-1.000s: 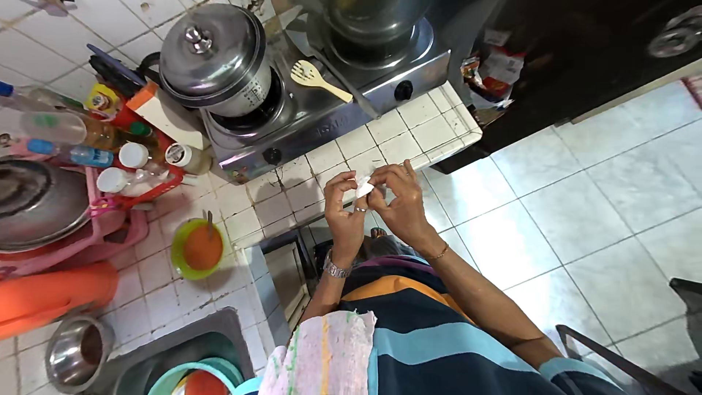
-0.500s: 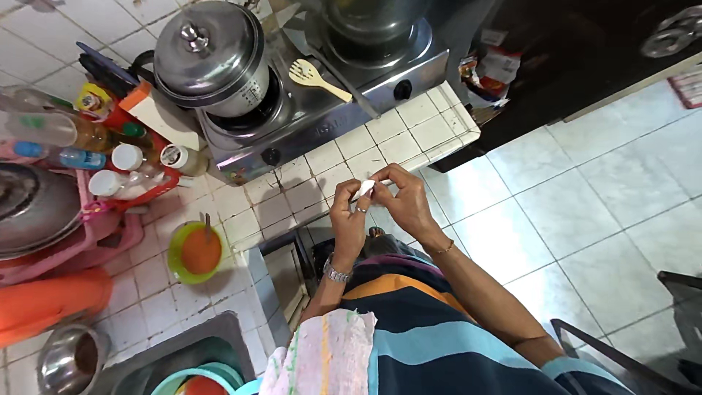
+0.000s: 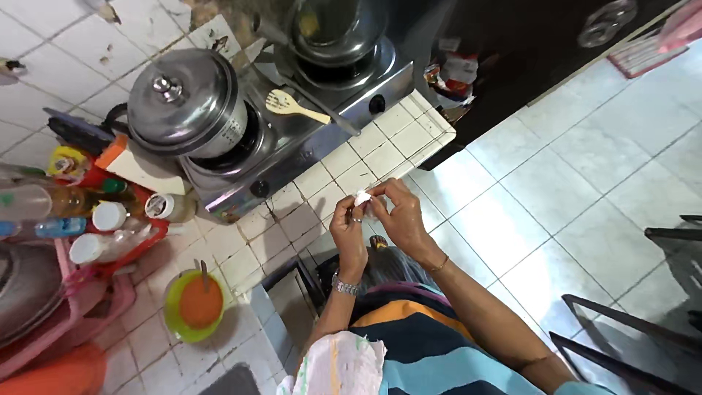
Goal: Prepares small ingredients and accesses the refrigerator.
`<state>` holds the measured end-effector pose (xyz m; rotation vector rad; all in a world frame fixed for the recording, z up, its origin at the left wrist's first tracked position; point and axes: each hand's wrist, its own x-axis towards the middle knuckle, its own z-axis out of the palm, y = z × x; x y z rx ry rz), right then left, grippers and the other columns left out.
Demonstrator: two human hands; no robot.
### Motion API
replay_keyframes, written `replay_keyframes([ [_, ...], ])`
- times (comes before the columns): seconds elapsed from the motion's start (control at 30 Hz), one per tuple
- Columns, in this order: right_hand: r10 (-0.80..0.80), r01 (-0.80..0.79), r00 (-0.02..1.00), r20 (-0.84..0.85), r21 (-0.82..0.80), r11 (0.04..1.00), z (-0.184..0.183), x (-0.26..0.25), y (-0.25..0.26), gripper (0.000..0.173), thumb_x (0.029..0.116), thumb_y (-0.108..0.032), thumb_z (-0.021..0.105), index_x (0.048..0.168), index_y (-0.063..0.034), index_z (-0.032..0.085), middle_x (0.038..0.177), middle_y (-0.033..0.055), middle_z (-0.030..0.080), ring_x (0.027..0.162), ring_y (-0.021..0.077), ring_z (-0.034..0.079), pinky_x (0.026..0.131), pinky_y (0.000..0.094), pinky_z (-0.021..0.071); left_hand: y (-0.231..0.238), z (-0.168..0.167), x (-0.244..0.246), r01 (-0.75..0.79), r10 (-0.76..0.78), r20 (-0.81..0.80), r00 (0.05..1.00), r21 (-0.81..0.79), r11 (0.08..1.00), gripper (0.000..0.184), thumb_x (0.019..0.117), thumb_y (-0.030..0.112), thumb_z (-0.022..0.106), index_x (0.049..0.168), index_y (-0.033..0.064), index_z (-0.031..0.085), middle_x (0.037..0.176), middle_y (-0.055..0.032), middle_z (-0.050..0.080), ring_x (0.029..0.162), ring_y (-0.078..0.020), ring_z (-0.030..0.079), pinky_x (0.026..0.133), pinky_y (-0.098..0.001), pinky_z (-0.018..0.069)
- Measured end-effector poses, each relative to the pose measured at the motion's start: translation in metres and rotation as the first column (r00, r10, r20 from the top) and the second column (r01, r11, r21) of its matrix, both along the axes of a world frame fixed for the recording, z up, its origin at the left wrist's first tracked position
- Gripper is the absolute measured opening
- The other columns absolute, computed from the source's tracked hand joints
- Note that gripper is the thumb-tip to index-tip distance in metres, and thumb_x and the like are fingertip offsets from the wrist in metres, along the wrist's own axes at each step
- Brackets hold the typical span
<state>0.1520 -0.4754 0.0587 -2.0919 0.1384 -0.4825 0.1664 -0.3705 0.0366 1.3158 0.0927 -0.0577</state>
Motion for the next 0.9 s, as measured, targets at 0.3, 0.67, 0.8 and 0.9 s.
replay_keyframes([
  [0.3, -0.176, 0.179, 0.982, -0.076, 0.034, 0.983, -0.011, -0.035, -0.065, 0.017, 0.0953, -0.01, 0.061, 0.098, -0.0005, 0.074, 0.095, 0.0114, 0.071, 0.095, 0.0227, 0.069, 0.093, 0.0507, 0.0517, -0.054, -0.004, -0.01, 0.397, -0.405, -0.11, 0.908, -0.09, 0.913, 0.021, 0.1011, 0.004, 0.052, 0.115, -0.0094, 0.062, 0.123, -0.0111, 0.065, 0.113, -0.0092, 0.062, 0.098, -0.0263, 0.0521],
  [0.67, -0.154, 0.2, 0.98, -0.129, 0.542, 0.816, 0.007, -0.107, -0.292, 0.01, 0.0956, -0.004, 0.059, 0.097, -0.0052, 0.069, 0.087, -0.002, 0.067, 0.077, 0.0039, 0.063, 0.072, 0.0236, 0.0554, -0.265, 0.012, -0.029, 0.789, -0.785, 0.082, 0.614, -0.045, 0.612, 0.023, 0.1024, 0.007, 0.053, 0.113, -0.0005, 0.071, 0.141, -0.009, 0.061, 0.127, -0.0154, 0.059, 0.105, -0.0337, 0.0507],
  [0.8, -0.395, 0.378, 0.918, 0.038, 0.216, 0.9, -0.003, -0.131, -0.375, 0.015, 0.0935, -0.005, 0.063, 0.108, -0.005, 0.068, 0.103, 0.0031, 0.073, 0.102, 0.0132, 0.067, 0.102, 0.0474, 0.047, -0.371, 0.008, -0.069, 0.674, -0.682, -0.049, 0.729, -0.119, 0.729, 0.021, 0.1024, 0.005, 0.052, 0.114, -0.001, 0.068, 0.116, -0.0042, 0.07, 0.109, -0.0085, 0.064, 0.099, -0.0293, 0.0525],
  [0.9, -0.455, 0.471, 0.869, 0.193, -0.042, 0.881, -0.01, -0.151, -0.437, 0.012, 0.0933, -0.006, 0.066, 0.102, -0.0029, 0.074, 0.102, 0.0098, 0.073, 0.105, 0.0253, 0.069, 0.109, 0.0696, 0.0356, -0.439, 0.007, -0.085, 0.671, -0.678, -0.086, 0.73, -0.101, 0.735, 0.023, 0.103, 0.005, 0.051, 0.118, -0.0027, 0.066, 0.118, -0.0061, 0.07, 0.108, -0.0084, 0.065, 0.097, -0.0274, 0.0522],
])
